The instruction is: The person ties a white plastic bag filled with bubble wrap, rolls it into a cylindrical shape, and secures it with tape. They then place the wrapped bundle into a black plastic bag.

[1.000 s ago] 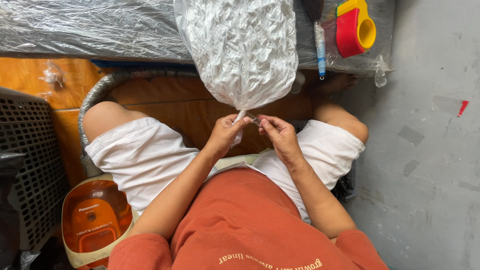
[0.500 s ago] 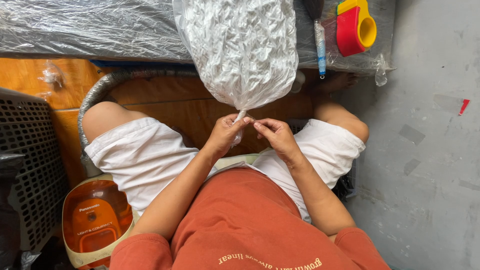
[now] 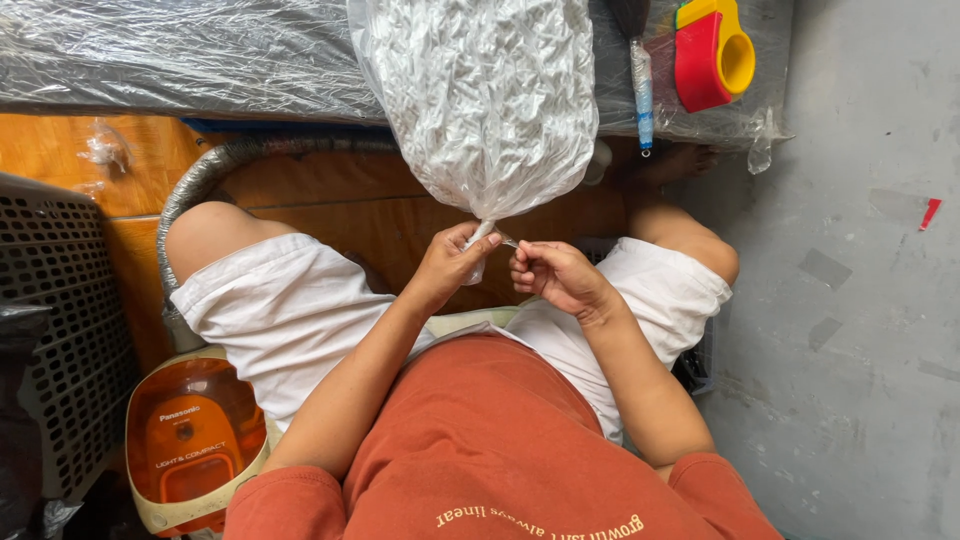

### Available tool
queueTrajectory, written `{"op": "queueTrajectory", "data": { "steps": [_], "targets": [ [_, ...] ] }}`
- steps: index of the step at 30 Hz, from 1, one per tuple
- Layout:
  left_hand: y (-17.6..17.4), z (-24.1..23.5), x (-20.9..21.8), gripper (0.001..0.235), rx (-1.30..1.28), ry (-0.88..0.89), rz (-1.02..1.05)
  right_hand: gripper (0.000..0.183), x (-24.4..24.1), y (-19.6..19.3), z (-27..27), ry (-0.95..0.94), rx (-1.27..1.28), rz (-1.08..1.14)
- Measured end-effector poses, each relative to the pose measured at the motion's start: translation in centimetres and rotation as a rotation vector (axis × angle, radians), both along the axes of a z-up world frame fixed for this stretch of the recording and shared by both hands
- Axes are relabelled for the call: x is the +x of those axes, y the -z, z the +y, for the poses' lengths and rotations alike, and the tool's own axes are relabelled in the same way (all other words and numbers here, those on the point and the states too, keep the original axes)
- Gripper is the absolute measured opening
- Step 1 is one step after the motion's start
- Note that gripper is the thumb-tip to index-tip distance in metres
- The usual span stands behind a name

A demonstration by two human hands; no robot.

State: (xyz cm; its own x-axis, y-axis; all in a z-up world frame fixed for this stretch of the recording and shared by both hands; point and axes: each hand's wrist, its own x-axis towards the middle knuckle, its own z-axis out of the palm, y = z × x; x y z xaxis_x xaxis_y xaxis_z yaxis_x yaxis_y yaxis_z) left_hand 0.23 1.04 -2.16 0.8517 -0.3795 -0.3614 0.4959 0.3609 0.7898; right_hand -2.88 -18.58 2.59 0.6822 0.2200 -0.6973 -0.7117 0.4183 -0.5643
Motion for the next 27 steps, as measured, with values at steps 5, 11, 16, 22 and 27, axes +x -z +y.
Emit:
{"op": "queueTrajectory", "data": {
  "steps": [5, 11, 16, 22, 27],
  "targets": [
    [-3.7, 0.1, 0.1, 0.017, -0.039, -0.037, 0.068, 0.027, -0.3, 0.7, 0.4, 0.093, 0.209, 0.164],
    [0.4, -1.0, -0.5, 0.018, -0.009, -0.071, 0.085, 0.046, -2.0, 3.9, -1.7, 0.072, -0.162, -0.165],
    [-0.1, -0.9, -0.4, 0.017, 0.008, -0.098, 0.082, 0.061, -2.1, -0.3, -0.3, -0.186, -1.019, -0.95],
    [-0.6, -0.8, -0.5, 0.018, 0.022, -0.118, 0.083, 0.03, -1.5, 0.1, 0.9, -0.36, -1.501, -1.351],
    [-0.9, -0.9, -0.6, 0.018, 0.003, -0.112, 0.099, 0.013, -0.8, -2.1, 2.0, -0.131, -1.143, -0.87]
  ]
}}
